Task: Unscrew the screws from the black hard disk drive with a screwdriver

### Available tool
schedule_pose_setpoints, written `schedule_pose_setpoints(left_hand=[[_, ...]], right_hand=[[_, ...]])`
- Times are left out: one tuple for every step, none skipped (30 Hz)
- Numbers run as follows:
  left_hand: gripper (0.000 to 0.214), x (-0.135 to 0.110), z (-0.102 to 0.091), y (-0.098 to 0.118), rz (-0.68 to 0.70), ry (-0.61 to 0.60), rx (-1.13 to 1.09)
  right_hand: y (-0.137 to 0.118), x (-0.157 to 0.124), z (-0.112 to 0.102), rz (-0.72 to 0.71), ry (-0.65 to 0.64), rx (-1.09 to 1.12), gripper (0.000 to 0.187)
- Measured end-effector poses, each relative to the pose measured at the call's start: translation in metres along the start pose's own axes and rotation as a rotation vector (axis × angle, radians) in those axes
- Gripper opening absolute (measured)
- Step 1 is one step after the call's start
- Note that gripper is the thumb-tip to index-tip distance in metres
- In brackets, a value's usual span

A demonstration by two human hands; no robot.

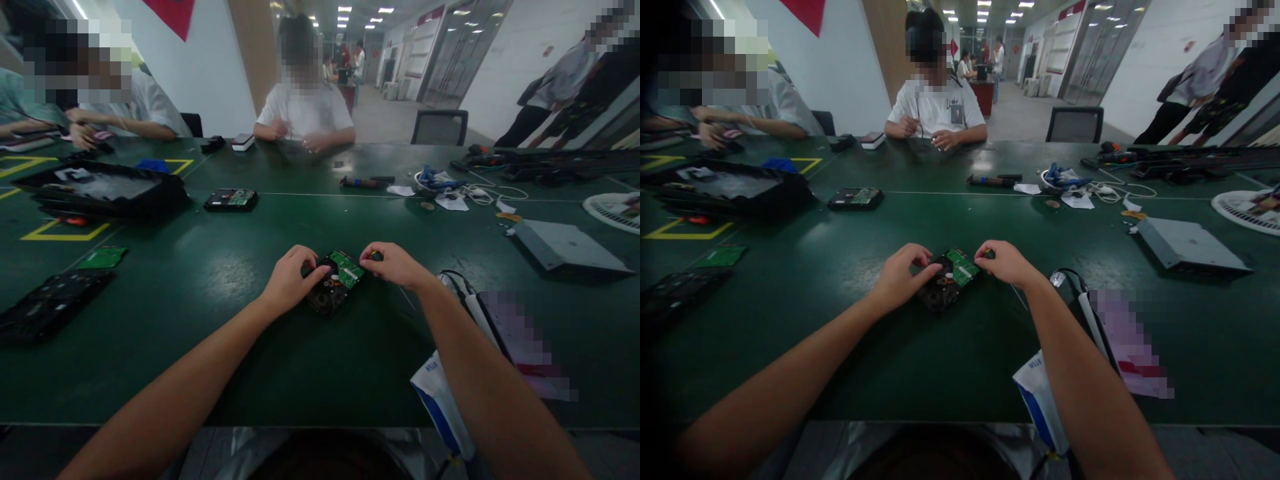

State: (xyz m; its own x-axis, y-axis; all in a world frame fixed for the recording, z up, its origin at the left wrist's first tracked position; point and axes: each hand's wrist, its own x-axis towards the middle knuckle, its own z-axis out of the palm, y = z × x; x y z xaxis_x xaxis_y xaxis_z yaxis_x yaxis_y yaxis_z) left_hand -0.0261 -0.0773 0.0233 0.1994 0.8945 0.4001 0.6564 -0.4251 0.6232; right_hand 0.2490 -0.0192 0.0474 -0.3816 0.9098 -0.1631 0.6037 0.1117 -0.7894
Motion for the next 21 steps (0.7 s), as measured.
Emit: schedule_pose_setpoints(left_hand=[[0.026, 0.002, 0.001, -0.003, 0.011, 0.042, -0.054], [0.025, 0.003, 0.002, -0.006, 0.017, 0.061, -0.109], [0.024, 0.004, 0.003, -0.01, 0.013, 0.068, -0.157], [0.022, 0.004, 0.004, -0.013, -0.005, 0.066, -0.192], [0.021, 0.004, 0.005, -0.016, -0.032, 0.06, -0.219], [0.02, 0.003, 0.006, -0.019, -0.063, 0.054, -0.243], [0.02, 0.003, 0.008, -0.022, -0.091, 0.049, -0.267], [0.019, 0.003, 0.009, -0.024, -0.111, 0.045, -0.291], [0.018, 0.003, 0.01, -0.026, -0.125, 0.044, -0.311], [0.017, 0.003, 0.01, -0.027, -0.131, 0.042, -0.322], [0.015, 0.003, 0.011, -0.027, -0.129, 0.039, -0.32], [0.014, 0.003, 0.012, -0.027, -0.118, 0.033, -0.311], [0.015, 0.003, 0.013, -0.026, -0.097, 0.024, -0.301], [0.018, 0.003, 0.014, -0.025, -0.07, 0.012, -0.292], [0.022, 0.003, 0.014, -0.024, -0.039, -0.007, -0.286], [0.025, 0.003, 0.015, -0.022, -0.01, -0.031, -0.284], [0.028, 0.003, 0.015, -0.021, 0.011, -0.057, -0.287], [0.031, 0.002, 0.016, -0.019, 0.02, -0.087, -0.287], [0.034, 0.001, 0.016, -0.017, 0.018, -0.114, -0.28], [0.036, -0.001, 0.017, -0.014, 0.005, -0.137, -0.268], [0.039, -0.003, 0.018, -0.011, -0.015, -0.152, -0.251]], right_hand=[[0.001, 0.0, 0.001, 0.014, -0.013, 0.018, 0.02], [0.001, 0.001, 0.001, 0.031, -0.029, 0.036, 0.021], [0.002, 0.001, 0.002, 0.048, -0.049, 0.051, 0.022], [0.002, 0.001, 0.002, 0.064, -0.071, 0.062, 0.023], [0.002, 0.001, 0.001, 0.077, -0.095, 0.069, 0.024], [0.003, 0.0, 0.0, 0.087, -0.123, 0.073, 0.026], [0.003, 0.0, -0.001, 0.096, -0.153, 0.076, 0.027], [0.003, -0.001, -0.003, 0.105, -0.186, 0.081, 0.028], [0.003, -0.003, -0.006, 0.116, -0.222, 0.089, 0.03], [0.003, -0.004, -0.008, 0.126, -0.255, 0.098, 0.03], [0.003, -0.006, -0.01, 0.134, -0.285, 0.107, 0.031], [0.002, -0.007, -0.012, 0.138, -0.307, 0.116, 0.03], [0.002, -0.008, -0.013, 0.138, -0.321, 0.125, 0.03], [0.002, -0.008, -0.014, 0.134, -0.329, 0.135, 0.03], [0.002, -0.009, -0.014, 0.129, -0.329, 0.146, 0.03], [0.002, -0.009, -0.014, 0.124, -0.324, 0.158, 0.029], [0.001, -0.008, -0.013, 0.122, -0.318, 0.171, 0.029], [0.001, -0.008, -0.012, 0.124, -0.311, 0.185, 0.028], [0.001, -0.008, -0.011, 0.127, -0.304, 0.199, 0.027], [0.0, -0.007, -0.01, 0.132, -0.295, 0.212, 0.025], [0.0, -0.006, -0.009, 0.136, -0.284, 0.224, 0.024]])
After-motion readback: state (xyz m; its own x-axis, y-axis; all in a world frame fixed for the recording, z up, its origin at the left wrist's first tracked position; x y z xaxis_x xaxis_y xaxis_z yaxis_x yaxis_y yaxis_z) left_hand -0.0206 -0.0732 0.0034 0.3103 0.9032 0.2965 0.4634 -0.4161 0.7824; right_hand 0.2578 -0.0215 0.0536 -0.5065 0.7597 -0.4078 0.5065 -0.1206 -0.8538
